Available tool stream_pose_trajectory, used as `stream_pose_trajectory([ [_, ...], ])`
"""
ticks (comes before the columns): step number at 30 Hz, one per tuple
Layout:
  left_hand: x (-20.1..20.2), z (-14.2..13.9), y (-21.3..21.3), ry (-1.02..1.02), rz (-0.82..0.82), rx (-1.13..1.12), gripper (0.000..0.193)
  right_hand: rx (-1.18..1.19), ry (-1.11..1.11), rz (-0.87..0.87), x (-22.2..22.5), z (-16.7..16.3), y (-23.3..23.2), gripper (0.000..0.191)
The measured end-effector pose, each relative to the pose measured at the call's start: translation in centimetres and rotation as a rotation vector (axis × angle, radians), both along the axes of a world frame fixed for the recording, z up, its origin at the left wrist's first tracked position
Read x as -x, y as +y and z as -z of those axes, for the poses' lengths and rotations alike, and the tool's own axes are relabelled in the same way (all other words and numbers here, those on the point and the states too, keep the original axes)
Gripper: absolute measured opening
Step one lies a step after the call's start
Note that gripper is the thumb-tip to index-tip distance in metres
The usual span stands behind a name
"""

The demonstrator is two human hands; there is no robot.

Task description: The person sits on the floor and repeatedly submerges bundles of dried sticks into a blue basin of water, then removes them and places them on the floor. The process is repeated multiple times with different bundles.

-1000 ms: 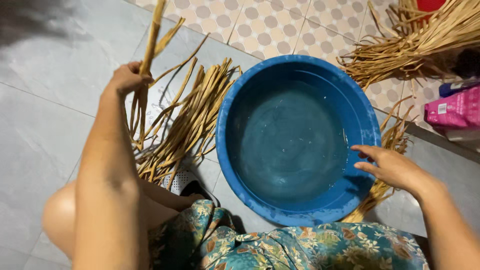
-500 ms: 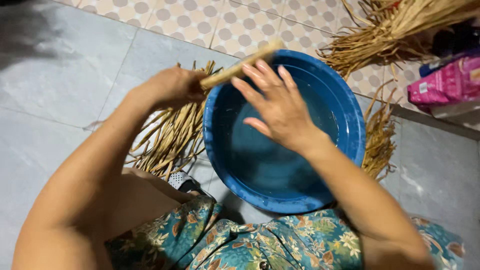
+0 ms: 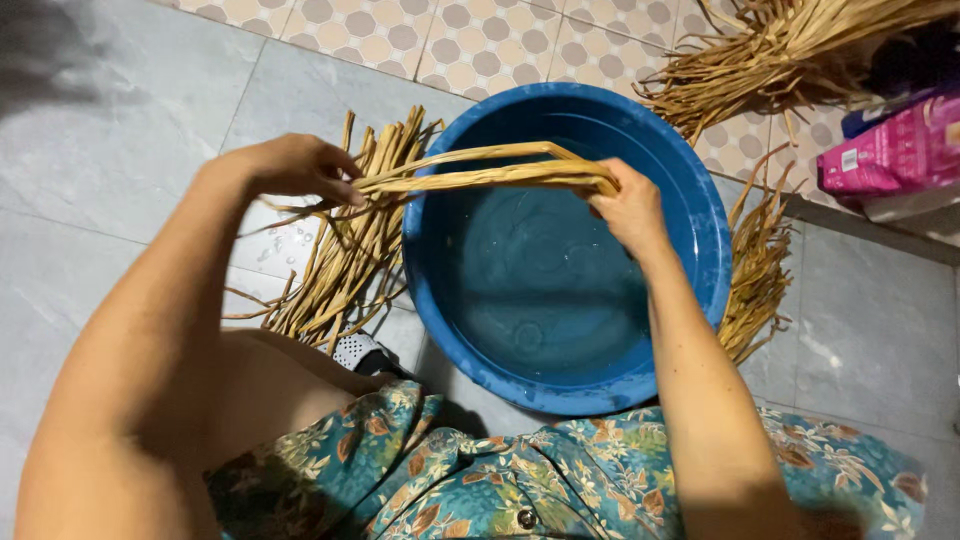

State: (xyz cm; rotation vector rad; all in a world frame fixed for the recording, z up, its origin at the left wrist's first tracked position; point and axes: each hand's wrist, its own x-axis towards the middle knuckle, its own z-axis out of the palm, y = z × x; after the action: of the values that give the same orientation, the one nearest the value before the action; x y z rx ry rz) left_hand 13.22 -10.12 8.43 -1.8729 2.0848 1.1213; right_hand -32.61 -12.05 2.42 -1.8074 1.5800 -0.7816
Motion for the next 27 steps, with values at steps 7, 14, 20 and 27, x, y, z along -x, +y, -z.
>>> stream_pose_trajectory([
  [7, -8.2, 5.9, -0.1, -0.192, -0.201, -0.145, 0.061, -0.130, -0.581, 0.359, 9.8, 8.0, -1.2, 0.010],
  [14, -11.6, 5.7, -0.3, -0.253, -0.300, 0.299, 0.078, -0.236, -0.322, 0.493, 12.6, 19.0, 5.4, 0.016],
  [20, -4.7, 7.2, -1.2, -0.177, -0.113, 0.249, 0.069, -0.499, 0.262, 0.478, 2.3, 24.5, 11.3, 0.053],
  [27, 8.1, 9.8, -0.2, -0.234, 0.301, 0.036, 0.060, -0.652, 0.101, 0.403, 1.6, 23.9, 10.8, 0.037],
])
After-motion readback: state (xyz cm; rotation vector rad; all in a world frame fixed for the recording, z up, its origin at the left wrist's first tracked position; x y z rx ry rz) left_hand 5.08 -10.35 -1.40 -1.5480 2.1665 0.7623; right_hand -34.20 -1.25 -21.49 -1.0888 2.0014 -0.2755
